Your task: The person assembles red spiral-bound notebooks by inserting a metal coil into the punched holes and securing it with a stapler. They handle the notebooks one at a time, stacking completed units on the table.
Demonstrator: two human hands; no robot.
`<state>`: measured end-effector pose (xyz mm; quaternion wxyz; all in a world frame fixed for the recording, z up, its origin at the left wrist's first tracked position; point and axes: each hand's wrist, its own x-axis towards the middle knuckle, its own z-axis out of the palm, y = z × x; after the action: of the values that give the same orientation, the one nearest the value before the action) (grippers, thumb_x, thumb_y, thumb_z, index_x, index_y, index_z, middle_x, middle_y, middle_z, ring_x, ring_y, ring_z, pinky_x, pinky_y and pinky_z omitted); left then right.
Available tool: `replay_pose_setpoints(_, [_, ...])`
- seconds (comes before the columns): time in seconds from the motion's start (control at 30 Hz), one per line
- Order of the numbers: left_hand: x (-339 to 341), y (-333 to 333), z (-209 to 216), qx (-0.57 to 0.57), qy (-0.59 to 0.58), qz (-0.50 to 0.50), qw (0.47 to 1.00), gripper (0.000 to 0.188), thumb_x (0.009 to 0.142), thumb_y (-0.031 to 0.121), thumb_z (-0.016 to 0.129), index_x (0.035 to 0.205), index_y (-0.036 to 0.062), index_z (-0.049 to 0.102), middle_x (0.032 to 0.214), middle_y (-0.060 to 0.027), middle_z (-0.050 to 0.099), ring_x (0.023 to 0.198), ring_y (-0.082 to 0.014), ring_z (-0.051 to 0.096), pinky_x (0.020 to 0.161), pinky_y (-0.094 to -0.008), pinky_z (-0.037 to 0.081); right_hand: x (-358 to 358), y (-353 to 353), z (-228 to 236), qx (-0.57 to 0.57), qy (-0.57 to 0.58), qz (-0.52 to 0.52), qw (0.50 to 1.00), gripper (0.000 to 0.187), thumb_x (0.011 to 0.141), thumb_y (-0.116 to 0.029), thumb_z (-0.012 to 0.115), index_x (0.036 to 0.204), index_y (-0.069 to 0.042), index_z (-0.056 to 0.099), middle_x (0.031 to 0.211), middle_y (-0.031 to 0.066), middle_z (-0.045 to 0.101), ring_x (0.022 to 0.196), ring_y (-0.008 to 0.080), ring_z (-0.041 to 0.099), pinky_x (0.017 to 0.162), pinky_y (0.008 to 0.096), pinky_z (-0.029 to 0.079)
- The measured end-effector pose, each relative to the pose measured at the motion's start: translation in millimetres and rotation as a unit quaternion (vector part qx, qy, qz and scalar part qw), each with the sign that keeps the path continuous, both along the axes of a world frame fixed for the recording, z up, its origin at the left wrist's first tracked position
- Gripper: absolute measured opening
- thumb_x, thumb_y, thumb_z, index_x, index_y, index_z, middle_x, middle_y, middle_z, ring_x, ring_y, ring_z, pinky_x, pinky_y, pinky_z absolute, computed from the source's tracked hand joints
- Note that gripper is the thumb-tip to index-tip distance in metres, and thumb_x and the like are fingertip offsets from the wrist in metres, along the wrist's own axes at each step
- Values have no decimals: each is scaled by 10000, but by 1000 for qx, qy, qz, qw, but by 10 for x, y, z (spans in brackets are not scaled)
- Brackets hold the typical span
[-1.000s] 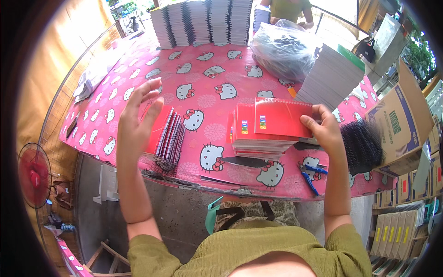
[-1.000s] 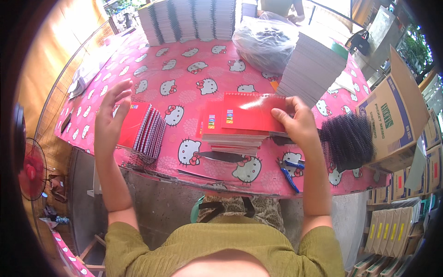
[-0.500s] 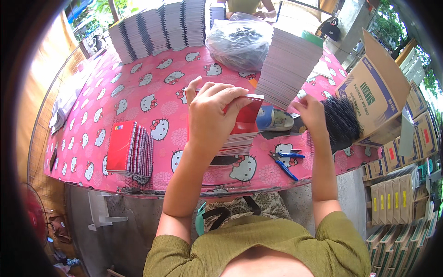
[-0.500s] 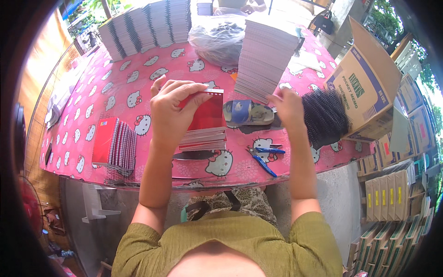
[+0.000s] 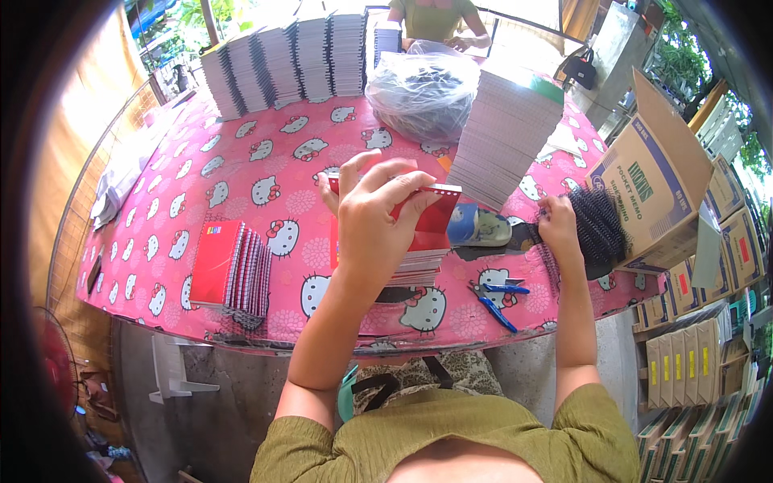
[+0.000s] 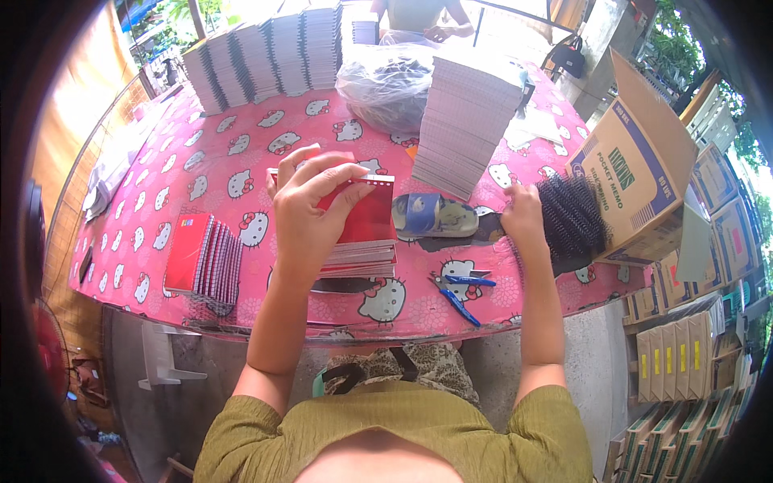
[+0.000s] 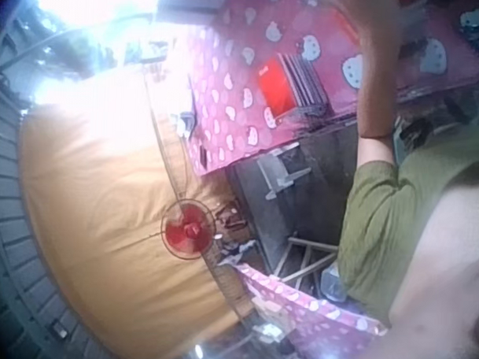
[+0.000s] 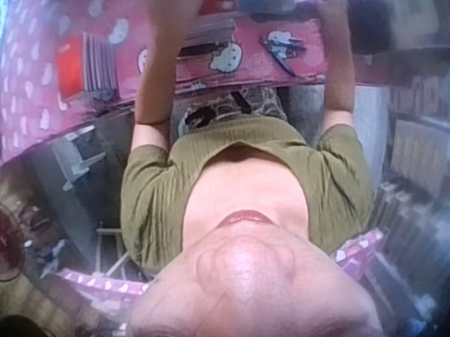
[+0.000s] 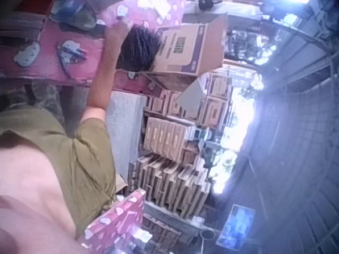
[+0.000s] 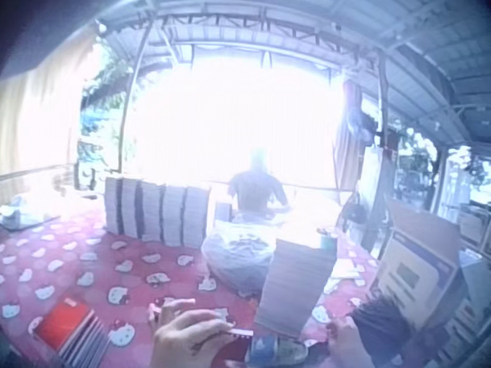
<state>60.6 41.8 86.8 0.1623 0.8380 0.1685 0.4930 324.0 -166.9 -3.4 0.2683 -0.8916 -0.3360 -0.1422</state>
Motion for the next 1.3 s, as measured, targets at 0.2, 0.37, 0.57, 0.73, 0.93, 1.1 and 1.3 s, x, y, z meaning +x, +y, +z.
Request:
replay_pose_setpoints(0.2, [-55, 43, -2, -42, -11, -51, 998, 206, 702, 157, 803, 900, 128, 752, 868, 6, 697, 958, -201, 534, 853, -346, 435, -1230, 545, 963, 223, 87, 302, 923, 214, 770, 17, 701, 973, -41, 729, 890, 95, 668, 770, 185, 636, 677, 287, 490])
replay_pose_setpoints(0.37, [-49, 34, 14, -43, -4, -57, 997, 211, 692, 153, 814, 892, 127, 753, 858, 15, 700, 922, -177, 532, 829, -330, 434, -1188, 605, 1021, 218, 6, 293, 931, 211, 798, 13, 704, 1006, -19, 717, 865, 46, 649, 771, 102, 590, 686, 234, 472])
replay_pose_setpoints(0.57, [-63, 39, -9, -35, -21, -55, 998, 214, 679, 154, 821, 882, 130, 758, 856, 22, 702, 897, -163, 533, 814, -313, 429, -1045, 675, 1184, 137, 253, 371, 883, 181, 863, -50, 660, 1037, -38, 712, 819, 31, 642, 726, 73, 582, 631, 237, 466])
replay_pose_setpoints(0.73, [-51, 31, -25, -36, -30, -56, 997, 217, 669, 158, 827, 874, 130, 760, 849, 26, 701, 887, -154, 535, 806, -308, 432, -911, 674, 1261, 82, 300, 424, 851, 201, 864, -93, 685, 1054, -28, 699, 823, 9, 631, 730, 37, 551, 612, 197, 433])
replay_pose_setpoints(0.93, [-47, 34, -32, -32, -38, -50, 998, 216, 657, 158, 831, 860, 134, 762, 832, 30, 699, 869, -148, 541, 798, -299, 434, -1008, 741, 1292, 83, 141, 429, 888, 166, 816, -87, 709, 977, -47, 710, 790, 20, 608, 672, 96, 544, 615, 246, 441])
replay_pose_setpoints(1.1, [-57, 18, -7, -28, -46, -35, 998, 217, 645, 168, 837, 848, 145, 762, 820, 23, 696, 844, -152, 552, 790, -307, 425, -1059, 820, 1255, 88, 228, 385, 890, 166, 797, -40, 695, 962, -28, 697, 836, 46, 624, 746, 121, 576, 667, 272, 462])
replay_pose_setpoints(1.3, [-47, 5, -27, -61, -40, -41, 997, 197, 671, 207, 833, 851, 167, 764, 827, 47, 686, 872, -139, 540, 848, -333, 369, -1061, 748, 1291, 98, 149, 425, 887, 123, 820, -7, 639, 934, -3, 683, 839, 73, 641, 718, 134, 602, 657, 279, 489])
